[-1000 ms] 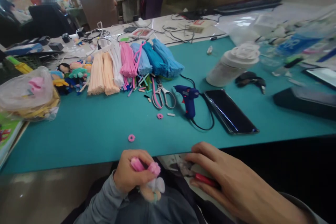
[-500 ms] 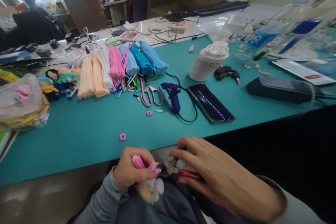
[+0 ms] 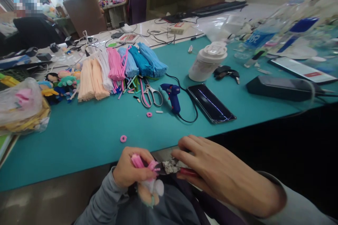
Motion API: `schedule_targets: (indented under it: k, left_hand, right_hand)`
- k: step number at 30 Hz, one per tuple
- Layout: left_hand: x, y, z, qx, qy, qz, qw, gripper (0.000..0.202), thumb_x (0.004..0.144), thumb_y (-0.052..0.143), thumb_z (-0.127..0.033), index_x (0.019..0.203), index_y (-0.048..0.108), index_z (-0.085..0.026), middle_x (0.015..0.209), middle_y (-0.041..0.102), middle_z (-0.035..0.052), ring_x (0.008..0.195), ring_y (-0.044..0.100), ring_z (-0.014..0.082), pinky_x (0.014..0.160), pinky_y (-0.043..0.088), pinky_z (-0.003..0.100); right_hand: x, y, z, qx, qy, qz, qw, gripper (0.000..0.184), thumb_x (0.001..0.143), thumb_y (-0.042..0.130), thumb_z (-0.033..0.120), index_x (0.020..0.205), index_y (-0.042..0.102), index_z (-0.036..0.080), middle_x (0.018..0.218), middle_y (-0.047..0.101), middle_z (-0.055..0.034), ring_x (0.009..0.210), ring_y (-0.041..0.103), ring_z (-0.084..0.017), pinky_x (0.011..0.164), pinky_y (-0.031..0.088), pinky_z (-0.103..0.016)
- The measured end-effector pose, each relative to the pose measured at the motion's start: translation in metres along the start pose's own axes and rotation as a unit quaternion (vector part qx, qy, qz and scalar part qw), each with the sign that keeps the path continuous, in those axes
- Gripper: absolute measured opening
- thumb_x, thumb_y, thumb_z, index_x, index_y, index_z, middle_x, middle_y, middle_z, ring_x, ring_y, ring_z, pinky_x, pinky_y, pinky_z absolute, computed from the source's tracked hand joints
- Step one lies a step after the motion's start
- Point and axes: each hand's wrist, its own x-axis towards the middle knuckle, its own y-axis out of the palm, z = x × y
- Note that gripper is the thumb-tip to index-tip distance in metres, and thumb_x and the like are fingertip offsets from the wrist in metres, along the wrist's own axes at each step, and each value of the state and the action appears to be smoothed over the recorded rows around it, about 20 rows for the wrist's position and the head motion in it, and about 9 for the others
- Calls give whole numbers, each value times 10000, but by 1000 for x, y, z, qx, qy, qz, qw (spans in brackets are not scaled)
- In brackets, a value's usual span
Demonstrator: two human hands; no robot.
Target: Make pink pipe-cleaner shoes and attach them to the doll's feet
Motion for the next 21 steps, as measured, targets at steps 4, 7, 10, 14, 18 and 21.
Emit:
schedule_targets:
  k: [4, 7, 10, 14, 18, 21]
  left_hand:
    - [2, 3, -1, -21, -17, 4, 1000, 270, 488, 868, -290, 593, 687, -119, 604, 665, 45, 496, 543, 104, 476, 424, 218]
    - [4, 4, -2, -24, -26, 5, 999, 284, 474, 870, -302, 586, 684, -119, 596, 663, 45, 489, 543, 106, 470, 427, 224]
    - [6, 5, -3, -31, -27, 15, 999, 273, 479, 870, -291, 591, 686, -124, 598, 665, 44, 491, 547, 107, 472, 428, 224]
    - [9, 6, -4, -26, -24, 24, 999, 264, 492, 867, -289, 596, 688, -125, 597, 666, 45, 494, 551, 109, 471, 424, 225]
    - [11, 6, -3, -25, -16, 30, 999, 246, 502, 865, -270, 598, 690, -126, 597, 666, 40, 493, 546, 104, 476, 422, 221]
    - [12, 6, -2, -27, -14, 39, 999, 229, 513, 860, -255, 609, 696, -126, 603, 670, 41, 497, 548, 104, 480, 425, 220]
  right_hand:
    - [-1, -1, -1, -2, -13, -6, 1000, 86, 898, 507, 251, 890, 566, 189, 800, 539, -48, 618, 479, -178, 535, 371, -294]
    - [-3, 0, -2, -10, -14, -13, 1000, 144, 925, 438, 247, 879, 562, 191, 789, 542, -47, 608, 482, -175, 531, 369, -291]
    - [-4, 0, -2, -17, -15, -12, 1000, 165, 931, 414, 238, 870, 559, 191, 774, 550, -46, 604, 491, -177, 534, 370, -293]
    - [-5, 2, -3, -27, -19, -17, 999, 185, 931, 396, 229, 824, 544, 198, 736, 557, -32, 589, 491, -175, 538, 364, -297]
    - [-8, 5, -6, -31, -19, -22, 999, 173, 921, 396, 204, 818, 534, 199, 712, 563, -21, 597, 505, -180, 543, 366, -302]
    - [-11, 6, -7, -32, -19, -19, 999, 157, 914, 406, 194, 809, 523, 202, 706, 564, -17, 592, 508, -178, 541, 366, -301]
